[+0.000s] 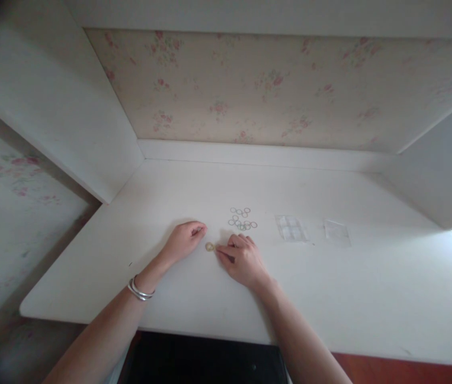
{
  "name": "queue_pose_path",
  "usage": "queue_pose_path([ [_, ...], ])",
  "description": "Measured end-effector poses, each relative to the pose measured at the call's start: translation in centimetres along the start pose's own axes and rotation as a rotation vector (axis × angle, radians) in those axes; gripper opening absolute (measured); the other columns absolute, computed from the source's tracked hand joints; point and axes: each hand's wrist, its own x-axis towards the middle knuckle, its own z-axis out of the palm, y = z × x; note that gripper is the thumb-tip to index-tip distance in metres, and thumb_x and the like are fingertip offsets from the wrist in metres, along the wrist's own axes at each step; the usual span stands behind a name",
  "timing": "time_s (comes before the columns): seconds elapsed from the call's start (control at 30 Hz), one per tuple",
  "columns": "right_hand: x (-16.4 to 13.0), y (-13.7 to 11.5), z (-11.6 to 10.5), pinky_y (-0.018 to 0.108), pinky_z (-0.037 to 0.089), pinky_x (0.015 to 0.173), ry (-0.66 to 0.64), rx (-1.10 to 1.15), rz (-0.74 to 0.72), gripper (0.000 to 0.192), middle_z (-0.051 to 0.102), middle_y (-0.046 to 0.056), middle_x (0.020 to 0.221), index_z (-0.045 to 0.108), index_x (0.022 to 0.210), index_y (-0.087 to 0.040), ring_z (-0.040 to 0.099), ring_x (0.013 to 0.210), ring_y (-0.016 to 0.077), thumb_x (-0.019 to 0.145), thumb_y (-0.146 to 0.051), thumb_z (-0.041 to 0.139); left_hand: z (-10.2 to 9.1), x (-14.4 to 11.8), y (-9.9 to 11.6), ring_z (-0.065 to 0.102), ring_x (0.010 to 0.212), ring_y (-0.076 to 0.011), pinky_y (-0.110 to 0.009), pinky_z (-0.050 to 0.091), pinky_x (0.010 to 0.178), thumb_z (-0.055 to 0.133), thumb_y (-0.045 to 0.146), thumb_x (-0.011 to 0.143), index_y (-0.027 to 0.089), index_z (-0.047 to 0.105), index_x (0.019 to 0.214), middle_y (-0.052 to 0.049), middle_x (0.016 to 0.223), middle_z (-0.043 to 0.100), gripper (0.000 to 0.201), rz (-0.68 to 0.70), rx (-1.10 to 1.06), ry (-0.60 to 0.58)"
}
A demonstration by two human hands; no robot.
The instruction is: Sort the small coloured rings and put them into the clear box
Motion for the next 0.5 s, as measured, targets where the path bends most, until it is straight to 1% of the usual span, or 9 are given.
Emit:
queue_pose_path([
  [0.1,-0.1,0.0,0.1,0.029,0.039,0.07,0.034,0.025,0.008,0.024,0.054,0.001,0.071,0.073,0.091,-0.03,0.05,0.07,0.0137,0.089,-0.035,0.05,0.0,-0.1,-0.1,0.063,0.079,-0.0147,-0.023,0.047,0.074,0.046,0.029,0.088,0.022,0.068,0.091,-0.002,0.088,0.071,0.023,-0.001,-0.008,-0.003],
  [0.17,-0.1,0.2,0.1,0.028,0.04,0.069,0.09,0.064,0.043,0.026,0.054,0.002,0.07,0.074,0.087,-0.028,0.051,0.07,0.0139,0.088,-0.036,0.05,0.0,-0.1,-0.1,0.063,0.078,-0.0145,-0.023,0.047,0.073,0.046,0.029,0.088,0.022,0.068,0.092,-0.002,0.088,0.071,0.023,-0.002,-0.021,-0.005],
  [0.2,-0.1,0.3,0.0,0.028,0.041,0.068,0.133,0.088,0.083,0.027,0.055,0.002,0.07,0.074,0.086,-0.027,0.051,0.069,0.014,0.088,-0.037,0.05,0.0,0.0,0.0,0.063,0.077,-0.0143,-0.023,0.047,0.073,0.046,0.029,0.088,0.022,0.068,0.092,-0.002,0.088,0.07,0.023,-0.005,-0.03,-0.006],
  [0.27,0.1,0.8,-0.4,0.026,0.041,0.063,0.247,0.131,0.207,0.029,0.056,0.002,0.072,0.073,0.085,-0.024,0.052,0.067,0.0134,0.088,-0.039,0.049,0.1,0.2,0.3,0.062,0.075,-0.0139,-0.023,0.046,0.071,0.045,0.029,0.089,0.021,0.067,0.093,-0.001,0.086,0.07,0.024,-0.001,-0.041,-0.008],
  [0.37,0.6,2.1,-1.2,0.025,0.041,0.061,0.404,0.13,0.418,0.031,0.057,0.002,0.073,0.073,0.084,-0.021,0.051,0.063,0.0126,0.086,-0.041,0.048,0.5,1.2,1.3,0.061,0.075,-0.0139,-0.023,0.046,0.071,0.045,0.029,0.089,0.022,0.068,0.089,-0.001,0.085,0.069,0.024,0.087,0.002,-0.048],
  [0.43,0.8,3.2,-1.7,0.026,0.041,0.064,0.425,0.101,0.522,0.033,0.057,0.002,0.073,0.073,0.085,-0.021,0.051,0.064,0.0134,0.085,-0.042,0.048,1.0,2.3,2.2,0.061,0.077,-0.0142,-0.024,0.045,0.073,0.046,0.028,0.088,0.023,0.069,0.089,-0.001,0.087,0.067,0.023,0.169,0.067,-0.095],
  [0.5,0.8,4.1,-1.8,0.027,0.04,0.067,0.396,0.08,0.583,0.032,0.057,0.002,0.075,0.073,0.089,-0.021,0.052,0.067,0.0143,0.084,-0.041,0.048,1.5,3.6,3.1,0.06,0.077,-0.0143,-0.024,0.045,0.075,0.046,0.029,0.089,0.023,0.069,0.093,-0.002,0.09,0.065,0.023,0.213,0.124,-0.125],
])
